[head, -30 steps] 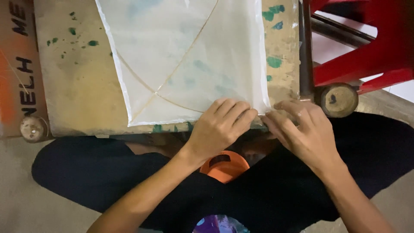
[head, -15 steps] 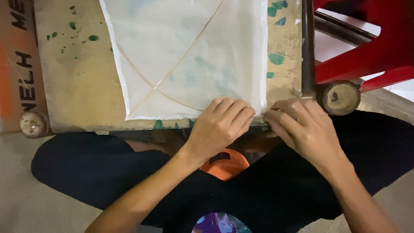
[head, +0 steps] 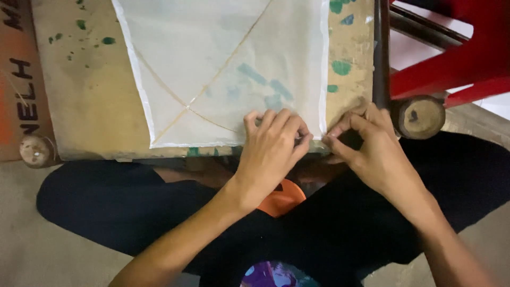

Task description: The person is painting a black design onto a white kite using a brush and paint on a wooden workbench.

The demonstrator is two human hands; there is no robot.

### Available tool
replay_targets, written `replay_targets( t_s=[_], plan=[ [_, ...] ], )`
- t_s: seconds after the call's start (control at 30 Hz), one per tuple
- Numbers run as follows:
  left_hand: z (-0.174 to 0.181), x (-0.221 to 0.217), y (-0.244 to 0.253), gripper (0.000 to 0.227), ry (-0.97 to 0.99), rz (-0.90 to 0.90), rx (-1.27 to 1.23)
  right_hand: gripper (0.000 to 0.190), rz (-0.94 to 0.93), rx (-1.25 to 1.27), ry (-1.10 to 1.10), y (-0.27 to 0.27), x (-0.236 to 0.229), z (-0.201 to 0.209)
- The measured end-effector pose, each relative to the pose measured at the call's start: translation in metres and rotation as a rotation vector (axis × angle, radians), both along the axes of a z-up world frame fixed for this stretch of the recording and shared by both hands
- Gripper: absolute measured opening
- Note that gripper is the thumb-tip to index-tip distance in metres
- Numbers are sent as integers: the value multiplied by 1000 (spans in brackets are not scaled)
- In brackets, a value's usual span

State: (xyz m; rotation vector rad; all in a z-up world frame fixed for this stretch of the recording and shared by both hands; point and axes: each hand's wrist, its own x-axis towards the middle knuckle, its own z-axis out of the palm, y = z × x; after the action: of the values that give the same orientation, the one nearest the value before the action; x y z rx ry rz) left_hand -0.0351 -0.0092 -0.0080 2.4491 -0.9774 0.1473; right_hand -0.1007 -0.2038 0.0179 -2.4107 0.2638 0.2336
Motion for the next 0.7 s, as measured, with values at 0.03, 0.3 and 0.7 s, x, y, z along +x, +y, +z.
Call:
replay_targets(
  t_s=[0.03, 0.3, 0.7],
  plan=[
    [0, -1, 0, 13, -6, 5, 1, 13, 5, 1, -6, 2, 3, 2],
    [6, 2, -5, 28, 114, 93, 128, 31, -110, 99, 232, 8, 24, 24],
    [-4, 14, -3, 29, 373, 73, 52, 54, -50, 94, 125, -5, 25, -8]
  ],
)
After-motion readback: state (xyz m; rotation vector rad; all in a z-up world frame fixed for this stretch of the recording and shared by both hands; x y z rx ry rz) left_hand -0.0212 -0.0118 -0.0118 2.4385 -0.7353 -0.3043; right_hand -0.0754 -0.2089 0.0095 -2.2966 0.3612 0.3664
